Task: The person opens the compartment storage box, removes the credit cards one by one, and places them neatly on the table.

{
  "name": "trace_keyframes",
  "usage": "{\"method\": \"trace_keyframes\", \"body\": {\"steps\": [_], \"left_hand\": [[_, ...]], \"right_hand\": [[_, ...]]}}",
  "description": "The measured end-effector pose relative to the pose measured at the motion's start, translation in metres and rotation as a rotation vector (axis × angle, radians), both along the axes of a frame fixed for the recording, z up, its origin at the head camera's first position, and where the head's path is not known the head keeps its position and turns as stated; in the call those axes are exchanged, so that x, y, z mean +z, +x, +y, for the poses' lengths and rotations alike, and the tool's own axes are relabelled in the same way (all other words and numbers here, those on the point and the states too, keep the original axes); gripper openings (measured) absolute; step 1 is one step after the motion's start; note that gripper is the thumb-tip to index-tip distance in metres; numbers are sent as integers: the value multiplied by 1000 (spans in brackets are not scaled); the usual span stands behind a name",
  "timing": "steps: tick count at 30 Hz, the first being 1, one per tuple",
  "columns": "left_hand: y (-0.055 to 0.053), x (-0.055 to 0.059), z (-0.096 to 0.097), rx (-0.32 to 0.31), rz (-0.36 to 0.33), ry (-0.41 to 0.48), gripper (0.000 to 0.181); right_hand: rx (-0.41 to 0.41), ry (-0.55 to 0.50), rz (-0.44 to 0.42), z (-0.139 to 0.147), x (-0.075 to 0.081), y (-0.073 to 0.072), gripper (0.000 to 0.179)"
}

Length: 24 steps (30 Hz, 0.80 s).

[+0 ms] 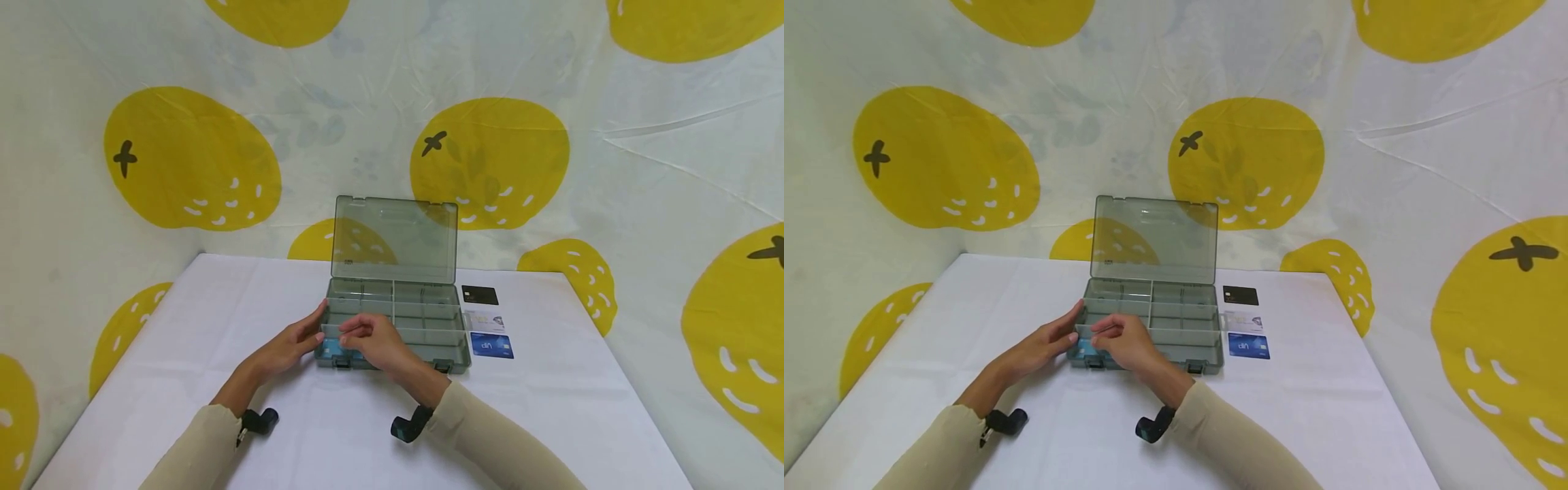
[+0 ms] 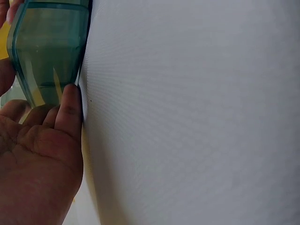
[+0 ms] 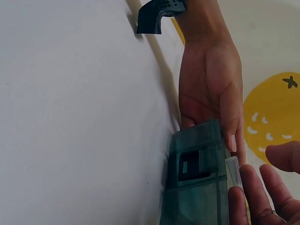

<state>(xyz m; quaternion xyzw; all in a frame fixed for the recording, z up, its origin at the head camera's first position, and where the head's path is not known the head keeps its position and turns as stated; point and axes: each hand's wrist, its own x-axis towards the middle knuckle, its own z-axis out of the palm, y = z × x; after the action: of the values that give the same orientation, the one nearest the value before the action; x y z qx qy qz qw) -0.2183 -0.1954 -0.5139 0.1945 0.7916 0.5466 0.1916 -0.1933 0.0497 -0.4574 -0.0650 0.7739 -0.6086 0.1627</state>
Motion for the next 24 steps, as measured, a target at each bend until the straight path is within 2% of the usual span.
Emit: {"method": "trace_keyframes", "body": {"steps": [12,19,24], "left_hand": [[0,0,0,10,-6,-10,74],[0,1,1,0,-22,8,74],[0,1,2,3,-24,9,74]], "right_hand": [[-67,16,100,2,1,5,18],[-104,63,104,0,1,6,19],[-113,47,117,-1,0,7,22]]}}
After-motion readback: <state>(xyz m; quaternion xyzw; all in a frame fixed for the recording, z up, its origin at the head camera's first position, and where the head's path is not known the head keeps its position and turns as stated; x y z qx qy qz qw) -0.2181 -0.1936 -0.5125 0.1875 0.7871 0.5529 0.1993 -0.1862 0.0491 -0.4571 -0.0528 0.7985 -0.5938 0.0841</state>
